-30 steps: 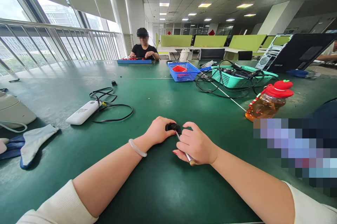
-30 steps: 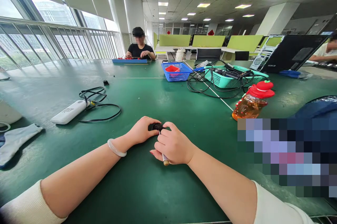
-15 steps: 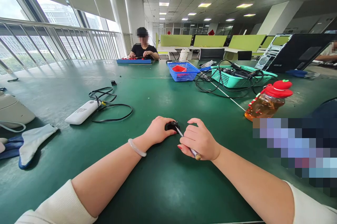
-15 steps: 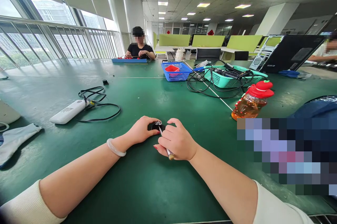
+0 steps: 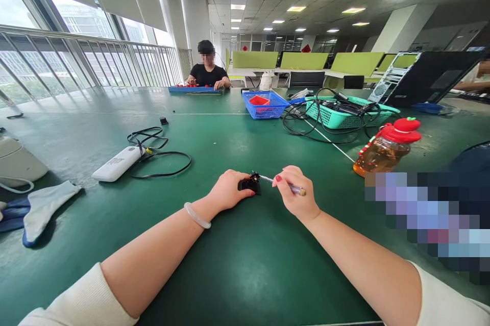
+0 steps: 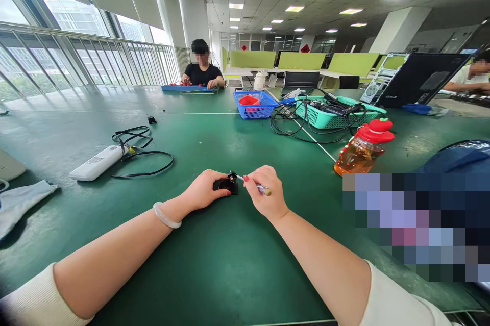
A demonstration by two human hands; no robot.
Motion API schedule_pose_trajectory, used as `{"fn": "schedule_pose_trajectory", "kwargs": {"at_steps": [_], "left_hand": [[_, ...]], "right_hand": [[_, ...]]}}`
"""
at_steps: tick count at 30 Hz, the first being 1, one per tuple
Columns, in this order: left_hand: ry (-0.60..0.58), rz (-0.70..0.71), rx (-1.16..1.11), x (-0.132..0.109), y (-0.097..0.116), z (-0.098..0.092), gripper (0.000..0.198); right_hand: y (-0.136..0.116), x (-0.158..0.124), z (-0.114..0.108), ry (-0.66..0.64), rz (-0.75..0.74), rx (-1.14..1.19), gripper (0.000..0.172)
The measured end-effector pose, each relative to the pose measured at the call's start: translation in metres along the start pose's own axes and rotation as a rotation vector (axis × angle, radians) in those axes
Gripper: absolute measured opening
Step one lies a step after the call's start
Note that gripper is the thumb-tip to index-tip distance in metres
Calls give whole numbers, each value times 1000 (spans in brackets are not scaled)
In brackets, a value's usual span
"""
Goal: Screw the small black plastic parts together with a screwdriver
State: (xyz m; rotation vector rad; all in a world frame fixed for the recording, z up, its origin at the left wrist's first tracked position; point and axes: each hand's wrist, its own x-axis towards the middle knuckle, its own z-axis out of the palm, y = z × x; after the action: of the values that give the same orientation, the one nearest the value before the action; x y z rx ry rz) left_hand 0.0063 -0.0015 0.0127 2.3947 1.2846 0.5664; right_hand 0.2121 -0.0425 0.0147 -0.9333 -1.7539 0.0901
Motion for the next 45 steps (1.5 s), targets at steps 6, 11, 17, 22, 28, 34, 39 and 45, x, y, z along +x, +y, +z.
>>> {"fn": "schedule_pose_trajectory", "kwargs": {"at_steps": [6,11,17,22,28,34,39,45], "left_hand": [[3,12,-8,-1,0,0,36],[5,39,4,-3,2,-1,36],[9,61,30,-5,4,-2,38],[20,47,26,-4,1,-3,36],[13,41,28,-2,-1,-4,37],[0,20,65,-2,2,-6,41],[-20,30,72,-1,-1,-5,43],[-12,59,92,0,-5,-2,45]], "right_hand": [[10,4,5,23,504,164,56],[11,7,2,157,689,203,57],[-2,4,3,66,513,192,52],[-3,1,8,-131,513,209,48],[-4,3,7,-158,539,174,46],[-6,2,7,-118,562,166,45],[-6,3,3,-174,468,137,46],[-14,1,0,-240,198,76,45]]}}
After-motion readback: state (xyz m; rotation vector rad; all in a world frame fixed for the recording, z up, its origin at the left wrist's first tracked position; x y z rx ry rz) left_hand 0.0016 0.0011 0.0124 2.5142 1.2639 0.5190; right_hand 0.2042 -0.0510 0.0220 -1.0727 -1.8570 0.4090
